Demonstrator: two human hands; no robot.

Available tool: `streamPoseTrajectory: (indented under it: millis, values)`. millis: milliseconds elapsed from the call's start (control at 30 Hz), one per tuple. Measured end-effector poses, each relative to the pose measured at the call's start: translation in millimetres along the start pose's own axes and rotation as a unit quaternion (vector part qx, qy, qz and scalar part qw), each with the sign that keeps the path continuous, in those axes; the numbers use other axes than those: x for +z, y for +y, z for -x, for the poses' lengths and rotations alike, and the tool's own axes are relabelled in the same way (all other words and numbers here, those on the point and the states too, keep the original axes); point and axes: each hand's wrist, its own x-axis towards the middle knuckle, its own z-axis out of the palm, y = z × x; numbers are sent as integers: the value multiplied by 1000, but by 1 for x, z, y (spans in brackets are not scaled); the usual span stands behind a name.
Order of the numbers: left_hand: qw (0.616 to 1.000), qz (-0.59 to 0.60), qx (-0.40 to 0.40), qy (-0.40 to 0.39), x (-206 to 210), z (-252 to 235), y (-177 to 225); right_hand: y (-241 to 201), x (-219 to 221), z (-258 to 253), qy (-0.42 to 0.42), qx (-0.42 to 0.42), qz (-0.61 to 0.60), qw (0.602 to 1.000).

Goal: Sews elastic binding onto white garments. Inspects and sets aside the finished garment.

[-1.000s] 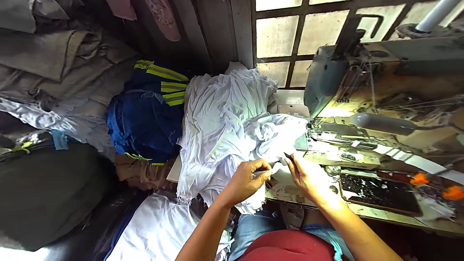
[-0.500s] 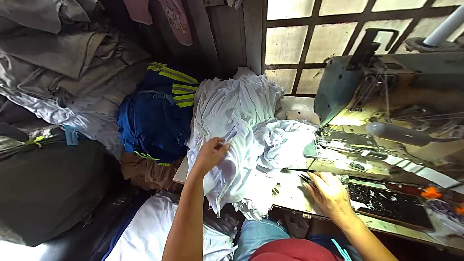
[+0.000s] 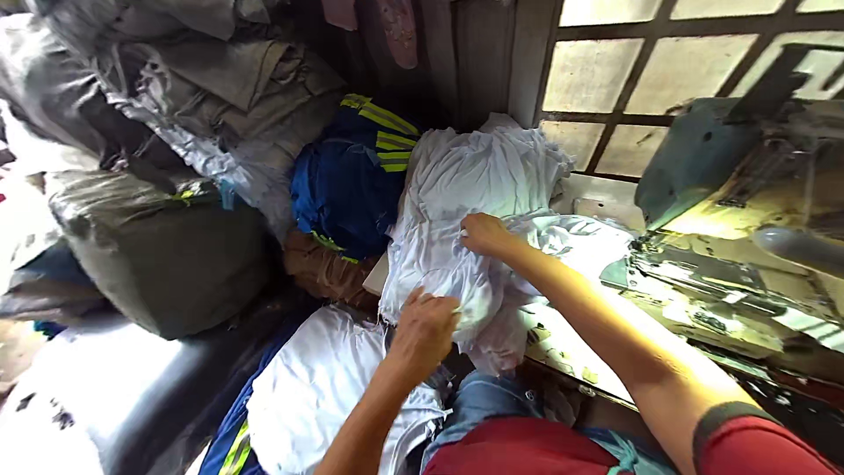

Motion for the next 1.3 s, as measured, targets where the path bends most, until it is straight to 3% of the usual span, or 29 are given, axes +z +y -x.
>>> streamPoseTrajectory:
  millis: [100,233,333,433,500,567,633,667,700,767,833,900,1033,1167,1300]
  values:
    - [994,28,-83,68,-49,48,-44,-29,-21,13,42,-126,-224,966]
    - [957,86,-133,243,-136,131,-58,-106,-52,59,7,-266,-494,828]
    - [922,225,-23,314,-189,179,-31,-151,-69,94,-55,-359,-587,723]
    - [889,334,77,302,-209,203,-30,-178,-75,112,-88,-404,-625,663]
    - [909,316,41,270,-217,202,-56,-191,-66,97,-94,-391,-629,665]
    - [930,227,-109,267,-222,183,-79,-205,-44,63,-71,-308,-626,713]
    - [919,62,-280,272,-227,167,-105,-219,-18,24,-37,-225,-617,753]
    - [906,0,-322,275,-234,161,-107,-225,-9,10,-25,-216,-614,758]
    - [897,-51,-323,298,-243,158,-102,-232,-5,-1,-17,-232,-617,752]
    - [887,-111,-238,381,-268,170,-89,-246,-12,-7,-9,-295,-634,715]
    - [890,-86,-120,432,-287,190,-70,-259,-27,-2,-3,-352,-640,683]
    - [899,-57,-53,430,-290,209,-60,-269,-39,3,-6,-375,-652,659]
    - [913,-33,-84,398,-257,225,-31,-267,-28,0,-10,-394,-653,646]
    - [949,88,-133,273,-203,263,-53,-217,30,9,-89,-385,-623,675]
    - [943,226,-238,48,-98,280,-61,-103,156,47,-254,-240,-455,819]
